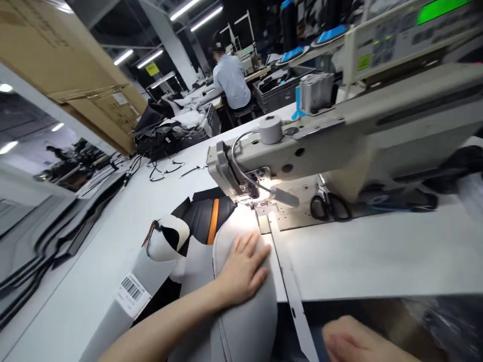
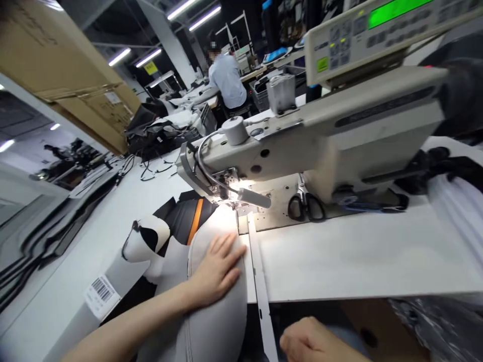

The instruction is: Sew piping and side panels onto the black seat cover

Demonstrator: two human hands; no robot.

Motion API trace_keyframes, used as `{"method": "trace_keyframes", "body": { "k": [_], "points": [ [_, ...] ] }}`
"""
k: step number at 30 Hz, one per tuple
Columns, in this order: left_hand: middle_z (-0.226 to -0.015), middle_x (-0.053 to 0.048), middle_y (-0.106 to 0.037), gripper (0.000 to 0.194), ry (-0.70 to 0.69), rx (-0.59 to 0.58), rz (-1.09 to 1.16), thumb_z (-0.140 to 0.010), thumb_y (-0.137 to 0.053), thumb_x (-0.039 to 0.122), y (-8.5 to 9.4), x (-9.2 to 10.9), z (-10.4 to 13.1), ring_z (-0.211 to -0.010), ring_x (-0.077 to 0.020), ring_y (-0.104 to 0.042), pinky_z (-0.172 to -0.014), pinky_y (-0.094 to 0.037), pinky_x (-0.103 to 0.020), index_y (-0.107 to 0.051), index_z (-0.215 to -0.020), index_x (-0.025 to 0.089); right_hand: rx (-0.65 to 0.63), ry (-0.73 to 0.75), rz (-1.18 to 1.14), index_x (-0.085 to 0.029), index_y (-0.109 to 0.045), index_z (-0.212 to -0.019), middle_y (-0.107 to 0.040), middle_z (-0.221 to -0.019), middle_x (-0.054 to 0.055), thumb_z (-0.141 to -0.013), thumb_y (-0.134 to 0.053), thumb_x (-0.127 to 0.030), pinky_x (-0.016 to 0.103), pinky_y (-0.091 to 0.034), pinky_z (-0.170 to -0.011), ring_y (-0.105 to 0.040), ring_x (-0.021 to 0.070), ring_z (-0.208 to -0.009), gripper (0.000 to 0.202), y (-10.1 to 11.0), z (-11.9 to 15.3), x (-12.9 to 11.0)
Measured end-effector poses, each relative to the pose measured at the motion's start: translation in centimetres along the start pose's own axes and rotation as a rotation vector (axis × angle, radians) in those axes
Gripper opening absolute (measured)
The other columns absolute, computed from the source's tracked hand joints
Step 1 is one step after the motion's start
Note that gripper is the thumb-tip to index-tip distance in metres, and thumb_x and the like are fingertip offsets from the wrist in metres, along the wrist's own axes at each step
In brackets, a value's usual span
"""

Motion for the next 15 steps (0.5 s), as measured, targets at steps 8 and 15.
{"method": "trace_keyframes", "body": {
  "k": [8, 15],
  "points": [
    [-0.15, -0.012, -0.027, 0.05, -0.242, -0.087, 0.009, -0.09, -0.042, 0.037, -0.1, 3.3, 4.2, -0.138, -0.0288, -0.022, -0.112, -0.021, -0.047, -0.039, -0.138, 0.023, 0.483, 0.888, 0.994, -0.023, -0.054, -0.121, -0.057, -0.124, 0.013, -0.079, -0.039, -0.012, 0.047, -0.051, -0.083, -0.056, 0.0287, -0.109, 0.046, 1.5, -0.7, -9.6],
    [-0.143, -0.01, -0.04, 0.045, -0.502, -0.042, -0.098, -0.088, -0.044, 0.035, 0.9, 4.7, 5.4, -0.13, -0.0254, -0.037, -0.11, -0.025, -0.042, -0.047, -0.131, 0.024, 0.475, 1.071, 0.922, -0.028, -0.063, -0.102, -0.063, -0.119, 0.003, -0.084, -0.051, -0.015, 0.037, -0.051, -0.09, -0.055, 0.023, -0.114, 0.026, 2.0, 1.1, -7.7]
  ]
}}
Point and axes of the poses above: each hand's wrist, its own z-axis away from the middle knuckle, its own y-axis out of the back of the hand, x = y × z, the point moved 10 cm from there along -z, towards the middle knuckle
